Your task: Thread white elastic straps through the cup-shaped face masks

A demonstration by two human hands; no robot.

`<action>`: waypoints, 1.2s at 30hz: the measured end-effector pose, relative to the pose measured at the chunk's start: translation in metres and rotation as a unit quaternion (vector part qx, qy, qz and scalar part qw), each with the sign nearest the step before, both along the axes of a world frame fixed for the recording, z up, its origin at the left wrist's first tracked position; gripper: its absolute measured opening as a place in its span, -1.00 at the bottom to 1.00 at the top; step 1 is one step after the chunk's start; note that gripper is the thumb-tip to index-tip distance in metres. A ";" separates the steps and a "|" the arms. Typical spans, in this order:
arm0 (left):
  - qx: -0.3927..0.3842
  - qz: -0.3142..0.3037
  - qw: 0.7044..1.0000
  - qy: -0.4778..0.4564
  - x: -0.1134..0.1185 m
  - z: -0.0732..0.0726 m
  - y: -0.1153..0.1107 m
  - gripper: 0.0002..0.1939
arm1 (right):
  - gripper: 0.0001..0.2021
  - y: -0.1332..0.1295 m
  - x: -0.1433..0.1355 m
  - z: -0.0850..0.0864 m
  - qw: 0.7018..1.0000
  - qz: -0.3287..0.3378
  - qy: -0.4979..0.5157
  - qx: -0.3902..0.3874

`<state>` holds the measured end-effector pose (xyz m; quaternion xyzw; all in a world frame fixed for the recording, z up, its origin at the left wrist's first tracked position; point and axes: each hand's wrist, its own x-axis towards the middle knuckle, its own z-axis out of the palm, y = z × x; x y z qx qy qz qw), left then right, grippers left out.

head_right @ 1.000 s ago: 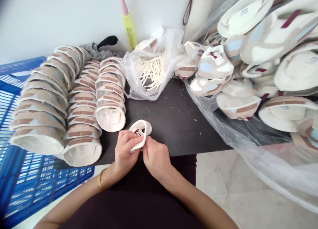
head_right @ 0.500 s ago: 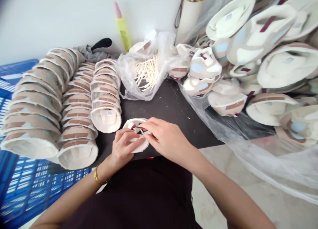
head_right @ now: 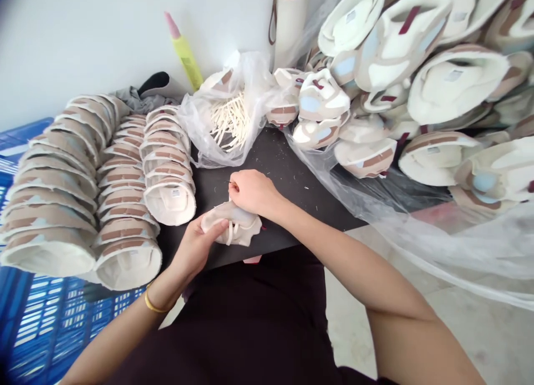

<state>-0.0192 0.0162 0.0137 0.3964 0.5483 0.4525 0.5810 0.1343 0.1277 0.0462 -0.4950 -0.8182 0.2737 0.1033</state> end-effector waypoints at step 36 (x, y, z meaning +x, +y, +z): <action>0.049 0.108 0.988 0.098 0.015 -0.025 -0.012 -0.53 | -0.92 -0.102 -0.001 -0.041 0.974 -0.101 0.201 0.012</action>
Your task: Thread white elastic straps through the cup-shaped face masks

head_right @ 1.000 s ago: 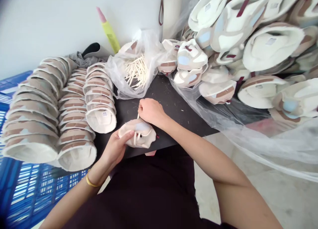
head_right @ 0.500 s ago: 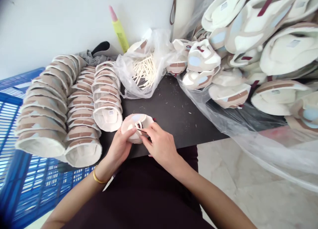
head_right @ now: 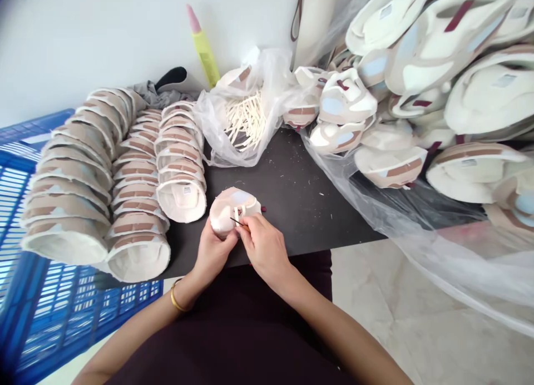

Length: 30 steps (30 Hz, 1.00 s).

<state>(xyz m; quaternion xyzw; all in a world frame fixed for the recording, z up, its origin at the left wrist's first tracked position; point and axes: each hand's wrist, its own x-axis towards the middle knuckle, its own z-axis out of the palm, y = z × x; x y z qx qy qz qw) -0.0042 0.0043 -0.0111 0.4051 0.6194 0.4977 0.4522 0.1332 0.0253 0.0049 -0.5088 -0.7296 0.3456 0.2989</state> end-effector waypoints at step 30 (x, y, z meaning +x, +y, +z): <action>-0.125 -0.022 0.938 -0.324 -0.021 0.013 0.017 -0.66 | -0.81 0.015 0.010 -0.002 0.998 -0.060 -0.003 -0.036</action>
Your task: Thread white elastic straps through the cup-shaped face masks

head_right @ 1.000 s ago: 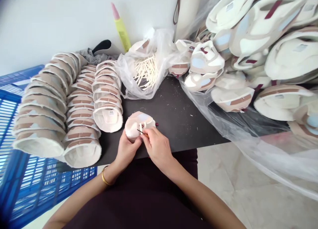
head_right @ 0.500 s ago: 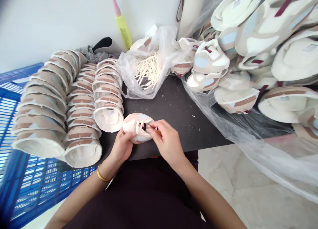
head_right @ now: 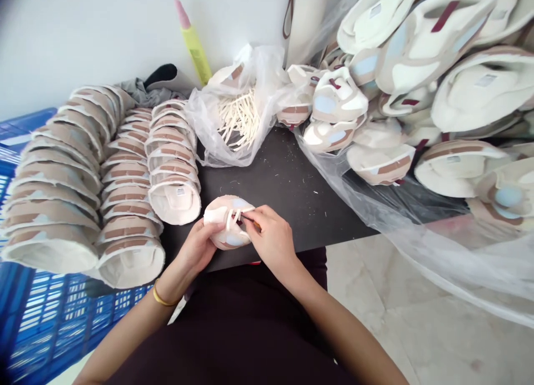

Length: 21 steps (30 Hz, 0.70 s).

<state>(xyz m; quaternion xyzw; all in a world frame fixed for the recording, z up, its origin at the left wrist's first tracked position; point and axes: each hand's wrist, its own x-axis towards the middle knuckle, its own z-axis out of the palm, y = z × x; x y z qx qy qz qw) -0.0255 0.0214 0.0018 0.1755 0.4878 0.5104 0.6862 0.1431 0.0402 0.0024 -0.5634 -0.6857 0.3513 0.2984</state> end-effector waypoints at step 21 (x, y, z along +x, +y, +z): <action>0.376 -0.092 0.780 0.491 -0.002 0.011 -0.019 -0.65 | -0.84 -0.007 0.025 0.045 0.991 -0.091 0.049 0.086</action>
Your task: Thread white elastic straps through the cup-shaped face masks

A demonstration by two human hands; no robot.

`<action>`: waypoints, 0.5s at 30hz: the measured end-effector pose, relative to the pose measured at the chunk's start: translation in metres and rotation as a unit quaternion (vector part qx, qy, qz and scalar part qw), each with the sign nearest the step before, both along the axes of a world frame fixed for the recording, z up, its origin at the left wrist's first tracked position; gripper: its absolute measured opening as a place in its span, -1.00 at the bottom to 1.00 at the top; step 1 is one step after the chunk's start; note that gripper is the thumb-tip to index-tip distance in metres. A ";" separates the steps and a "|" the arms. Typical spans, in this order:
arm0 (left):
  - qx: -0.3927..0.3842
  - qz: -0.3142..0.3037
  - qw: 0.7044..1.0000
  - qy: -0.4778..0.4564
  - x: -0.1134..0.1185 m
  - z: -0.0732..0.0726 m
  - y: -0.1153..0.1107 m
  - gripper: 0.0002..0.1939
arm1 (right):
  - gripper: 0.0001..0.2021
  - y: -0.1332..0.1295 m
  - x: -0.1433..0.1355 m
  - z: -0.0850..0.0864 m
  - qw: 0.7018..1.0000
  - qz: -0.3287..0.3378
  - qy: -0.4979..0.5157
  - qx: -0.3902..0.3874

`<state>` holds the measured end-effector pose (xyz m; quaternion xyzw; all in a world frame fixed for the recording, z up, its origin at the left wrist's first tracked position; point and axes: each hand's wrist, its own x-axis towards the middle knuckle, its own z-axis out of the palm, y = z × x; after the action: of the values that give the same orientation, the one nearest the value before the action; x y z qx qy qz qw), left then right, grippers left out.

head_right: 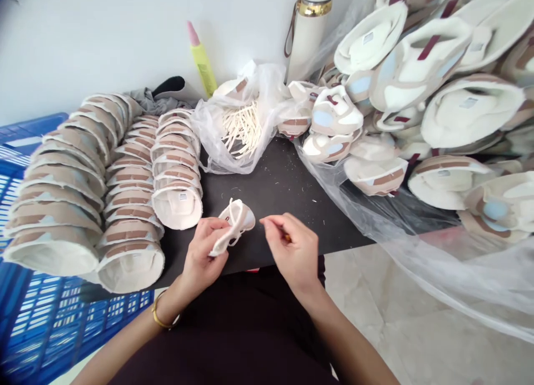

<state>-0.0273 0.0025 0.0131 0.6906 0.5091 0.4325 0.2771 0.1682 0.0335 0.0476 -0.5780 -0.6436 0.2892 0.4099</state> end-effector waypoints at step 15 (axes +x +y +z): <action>0.153 -0.077 0.966 0.194 -0.001 -0.011 -0.003 -0.56 | -0.83 0.044 0.004 0.016 0.877 0.388 -0.284 -0.019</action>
<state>-0.0283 -0.0002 0.0018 0.8326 0.4262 0.3403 0.0965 0.1722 0.0777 0.0636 -0.3466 -0.8994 0.2609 0.0532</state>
